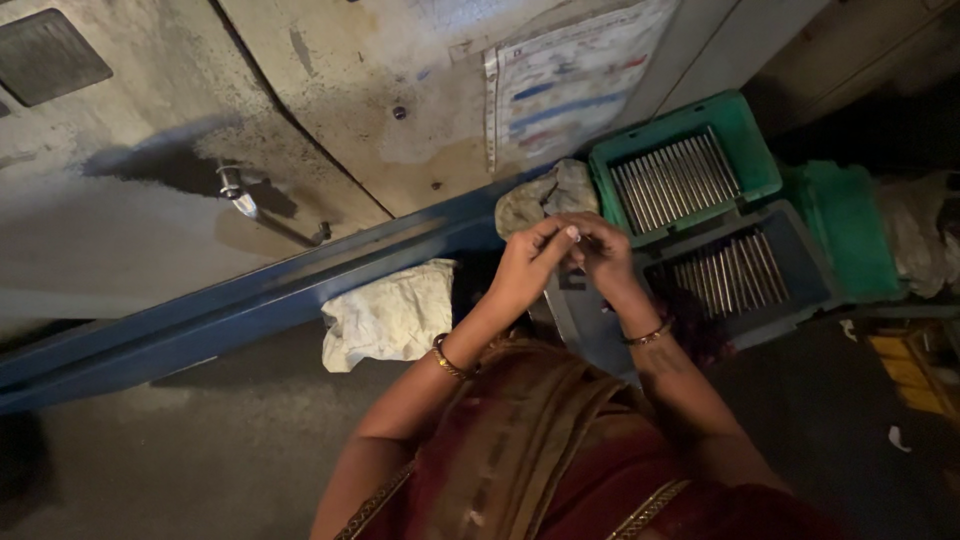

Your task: The person opens a machine door, wipes the interior with a cloth, and then uses a metal rod to scrape and clean the gridded surface on the door. They repeatedly open and close the door while cleaning different sections.

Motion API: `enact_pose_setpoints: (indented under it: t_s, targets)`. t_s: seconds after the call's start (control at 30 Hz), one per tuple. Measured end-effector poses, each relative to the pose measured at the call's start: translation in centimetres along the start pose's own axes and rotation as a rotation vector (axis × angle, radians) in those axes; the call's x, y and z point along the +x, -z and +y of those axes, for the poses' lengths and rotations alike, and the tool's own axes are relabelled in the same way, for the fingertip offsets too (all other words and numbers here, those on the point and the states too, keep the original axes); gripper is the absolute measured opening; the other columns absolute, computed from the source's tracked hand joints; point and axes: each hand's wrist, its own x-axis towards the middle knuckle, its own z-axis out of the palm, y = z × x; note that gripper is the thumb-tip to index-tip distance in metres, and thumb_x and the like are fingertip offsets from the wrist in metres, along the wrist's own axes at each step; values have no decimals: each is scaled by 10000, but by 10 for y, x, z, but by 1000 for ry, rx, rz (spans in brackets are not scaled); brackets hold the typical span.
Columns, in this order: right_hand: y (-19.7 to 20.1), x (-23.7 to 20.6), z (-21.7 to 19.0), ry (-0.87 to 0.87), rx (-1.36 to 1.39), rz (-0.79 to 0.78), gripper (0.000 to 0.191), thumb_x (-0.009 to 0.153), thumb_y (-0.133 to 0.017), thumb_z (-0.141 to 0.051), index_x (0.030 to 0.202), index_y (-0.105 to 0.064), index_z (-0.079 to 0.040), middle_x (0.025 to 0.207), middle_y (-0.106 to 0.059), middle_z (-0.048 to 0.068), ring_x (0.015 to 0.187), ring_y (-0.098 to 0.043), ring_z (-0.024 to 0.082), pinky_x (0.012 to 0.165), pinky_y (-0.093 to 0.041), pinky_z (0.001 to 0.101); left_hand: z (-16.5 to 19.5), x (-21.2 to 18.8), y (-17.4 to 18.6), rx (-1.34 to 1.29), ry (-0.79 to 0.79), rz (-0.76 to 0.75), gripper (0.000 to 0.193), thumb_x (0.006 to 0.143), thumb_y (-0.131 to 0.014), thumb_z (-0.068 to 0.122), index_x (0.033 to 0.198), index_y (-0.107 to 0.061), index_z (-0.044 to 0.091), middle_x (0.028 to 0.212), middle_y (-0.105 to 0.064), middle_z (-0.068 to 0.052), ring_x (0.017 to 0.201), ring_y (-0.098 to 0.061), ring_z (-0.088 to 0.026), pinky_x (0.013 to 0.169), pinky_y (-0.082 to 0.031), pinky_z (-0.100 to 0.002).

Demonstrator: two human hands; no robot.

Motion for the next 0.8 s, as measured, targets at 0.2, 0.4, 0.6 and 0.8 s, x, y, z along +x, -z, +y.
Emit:
enact_pose_setpoints:
  t_s: [0.2,0.4,0.6,0.8]
  targets:
    - [3,3,-2,0,65,-98,319,1036,-535,132,1312,-646,16,851,-578,-8,714,-547,72,612,-473,253,-10,6,1,-96,8,-5,322,1078,-556,257,1158,-701,-18,827,-724,-49,733,-683,-95,687,-565,-248]
    - [12,1,7,-125,86,-2,343,985,-503,178,1266,-649,46,922,-596,20,780,-551,97,661,-479,274,-18,10,-3,-67,23,6,295,1092,-546,222,1154,-701,-22,848,-730,-50,760,-687,-100,691,-551,-249]
    - [40,-5,13,-120,-229,-39,356,998,-524,197,1262,-659,0,1047,-651,37,869,-619,127,732,-549,282,-25,17,-17,-120,61,17,298,1078,-557,201,1197,-709,-25,827,-718,-57,715,-642,-97,654,-537,-259]
    - [123,20,31,-128,-319,84,235,1018,-606,111,1201,-678,-16,1156,-697,61,1100,-675,173,990,-573,308,-24,20,-27,-96,43,-17,290,1084,-552,206,1182,-708,-18,859,-707,-48,761,-654,-92,701,-549,-264]
